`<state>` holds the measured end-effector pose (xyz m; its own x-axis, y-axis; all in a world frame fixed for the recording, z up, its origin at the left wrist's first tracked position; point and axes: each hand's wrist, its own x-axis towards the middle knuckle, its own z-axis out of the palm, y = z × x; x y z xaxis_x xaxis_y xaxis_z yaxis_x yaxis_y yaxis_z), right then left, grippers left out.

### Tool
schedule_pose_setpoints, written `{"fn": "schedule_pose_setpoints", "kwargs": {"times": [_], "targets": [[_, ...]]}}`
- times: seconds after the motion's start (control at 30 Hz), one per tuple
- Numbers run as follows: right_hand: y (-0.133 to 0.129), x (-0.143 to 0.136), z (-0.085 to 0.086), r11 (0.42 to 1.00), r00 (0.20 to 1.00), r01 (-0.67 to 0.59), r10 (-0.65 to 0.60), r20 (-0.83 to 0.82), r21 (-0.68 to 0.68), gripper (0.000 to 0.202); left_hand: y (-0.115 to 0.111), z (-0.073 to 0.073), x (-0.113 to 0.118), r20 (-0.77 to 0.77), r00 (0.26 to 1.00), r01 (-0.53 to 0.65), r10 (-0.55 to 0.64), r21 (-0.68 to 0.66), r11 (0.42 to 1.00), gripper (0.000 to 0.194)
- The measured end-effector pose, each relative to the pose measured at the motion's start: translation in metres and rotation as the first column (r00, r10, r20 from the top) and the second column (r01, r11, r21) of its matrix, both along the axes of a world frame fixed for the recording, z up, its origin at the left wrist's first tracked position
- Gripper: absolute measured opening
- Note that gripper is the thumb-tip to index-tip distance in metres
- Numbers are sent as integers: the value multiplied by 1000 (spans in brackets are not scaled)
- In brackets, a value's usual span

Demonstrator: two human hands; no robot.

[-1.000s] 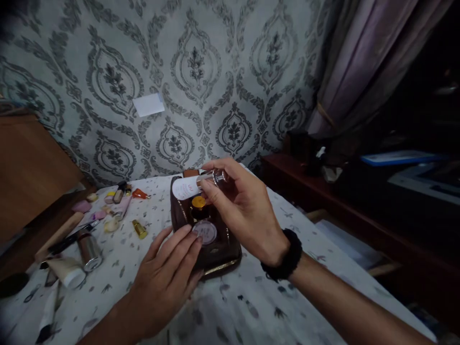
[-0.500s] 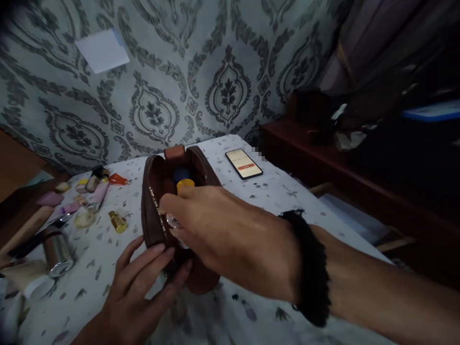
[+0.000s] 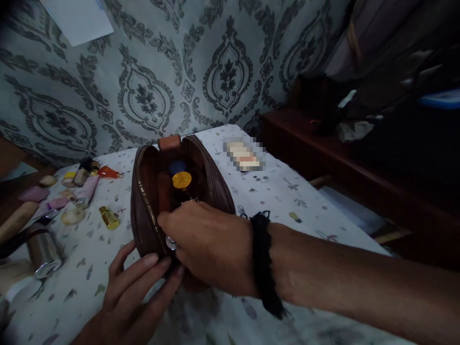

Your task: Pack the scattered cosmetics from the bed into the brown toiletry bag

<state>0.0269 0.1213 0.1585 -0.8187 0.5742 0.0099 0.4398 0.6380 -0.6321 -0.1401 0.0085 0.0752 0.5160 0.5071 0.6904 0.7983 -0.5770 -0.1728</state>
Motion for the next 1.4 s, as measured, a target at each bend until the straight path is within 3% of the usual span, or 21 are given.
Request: {"fn": "schedule_pose_setpoints", "kwargs": {"times": [0.1, 0.23, 0.5, 0.63, 0.8, 1.23, 1.4], "targets": [[2, -4, -4, 992, 991, -102, 95, 95, 76, 20, 0, 3, 0, 2, 1000, 12, -12, 3, 1000, 30], [1, -8, -4, 982, 989, -94, 73, 127, 166, 20, 1, 4, 2, 18, 999, 28, -28, 9, 1000, 27], [-1, -16, 8, 974, 968, -142, 101, 229, 175, 13, 0, 2, 0, 25, 998, 50, -50, 3, 999, 30], [1, -18, 6, 970, 970, -119, 67, 235, 213, 12, 1, -1, -1, 32, 998, 55, -55, 12, 998, 29], [4, -20, 1, 978, 970, -115, 72, 232, 174, 18, 2, -3, -2, 19, 998, 65, -65, 22, 998, 30], [-2, -23, -7, 989, 949, 42, -83, 305, 139, 33, 2, -5, -2, 39, 996, 78, -80, 43, 996, 32], [1, -25, -3, 995, 946, 103, -98, 308, 1, 35, 4, -6, -1, 36, 997, 71, -74, 70, 995, 31]]}}
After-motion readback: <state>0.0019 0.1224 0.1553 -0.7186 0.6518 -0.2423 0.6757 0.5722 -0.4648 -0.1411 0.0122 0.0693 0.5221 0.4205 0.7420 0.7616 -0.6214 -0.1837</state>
